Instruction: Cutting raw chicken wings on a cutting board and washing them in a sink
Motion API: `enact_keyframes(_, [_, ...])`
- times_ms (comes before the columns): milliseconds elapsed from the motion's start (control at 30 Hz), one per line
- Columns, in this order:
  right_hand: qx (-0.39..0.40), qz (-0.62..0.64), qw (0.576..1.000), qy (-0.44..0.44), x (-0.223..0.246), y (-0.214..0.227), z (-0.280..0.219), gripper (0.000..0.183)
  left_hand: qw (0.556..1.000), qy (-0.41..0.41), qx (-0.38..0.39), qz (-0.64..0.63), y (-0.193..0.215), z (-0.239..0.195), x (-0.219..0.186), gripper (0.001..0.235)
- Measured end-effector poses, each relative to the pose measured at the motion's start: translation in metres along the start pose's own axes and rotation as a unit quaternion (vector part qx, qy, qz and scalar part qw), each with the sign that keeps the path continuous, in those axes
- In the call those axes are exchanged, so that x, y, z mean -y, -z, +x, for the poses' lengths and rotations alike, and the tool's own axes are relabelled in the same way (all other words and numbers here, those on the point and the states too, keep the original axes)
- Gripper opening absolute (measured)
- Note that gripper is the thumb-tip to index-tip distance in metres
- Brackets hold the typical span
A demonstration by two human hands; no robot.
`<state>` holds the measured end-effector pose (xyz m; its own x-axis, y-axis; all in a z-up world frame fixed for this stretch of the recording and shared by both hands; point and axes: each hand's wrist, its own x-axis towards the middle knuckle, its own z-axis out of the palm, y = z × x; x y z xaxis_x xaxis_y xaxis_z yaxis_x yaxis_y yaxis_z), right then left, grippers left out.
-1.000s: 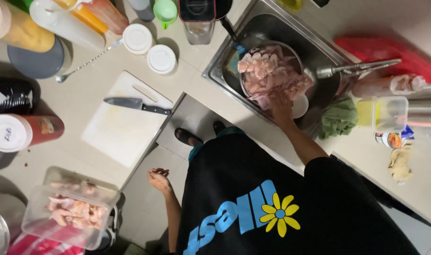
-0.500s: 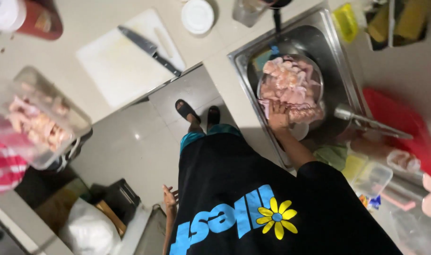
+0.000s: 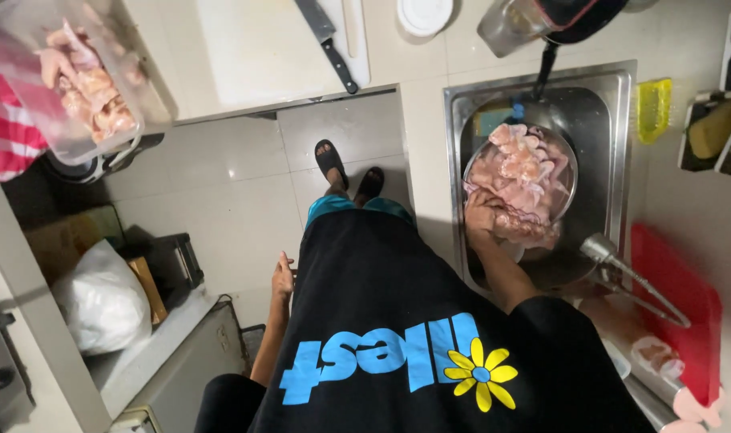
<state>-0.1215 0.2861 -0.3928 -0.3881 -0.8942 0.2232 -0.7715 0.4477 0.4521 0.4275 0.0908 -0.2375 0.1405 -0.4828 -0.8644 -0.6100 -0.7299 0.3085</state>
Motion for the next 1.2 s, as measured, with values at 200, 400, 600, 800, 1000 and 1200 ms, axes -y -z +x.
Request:
enact_keyframes(200, [0.049, -0.027, 0.996, 0.076, -0.028, 0.033, 0.004, 0.040, 0.998, -0.014, 0.022, 0.064, 0.009, 0.007, 0.004, 0.086])
enact_keyframes(400, [0.026, -0.003, 0.995, 0.098, -0.043, 0.068, 0.037, 0.055, 1.000, 0.007, 0.002, 0.001, 0.017, -0.008, -0.021, 0.085])
enact_keyframes(600, [0.340, 0.104, 0.932, -0.066, -0.040, 0.114, 0.079, 0.090, 0.999, -0.031, 0.012, 0.029, 0.004, 0.025, 0.003, 0.075])
enact_keyframes(800, [0.419, 0.260, 0.844, -0.211, -0.108, 0.123, 0.155, 0.043, 0.996, -0.028, 0.041, 0.073, -0.005, 0.071, 0.040, 0.061])
enact_keyframes(1000, [0.370, 0.255, 0.858, -0.248, -0.145, 0.031, 0.197, 0.076, 1.000, -0.008, 0.016, 0.016, -0.003, 0.025, 0.047, 0.045])
enact_keyframes(1200, [0.473, 0.155, 0.834, -0.240, -0.138, 0.004, 0.217, 0.108, 0.998, 0.028, 0.009, -0.050, 0.004, -0.001, 0.069, 0.046])
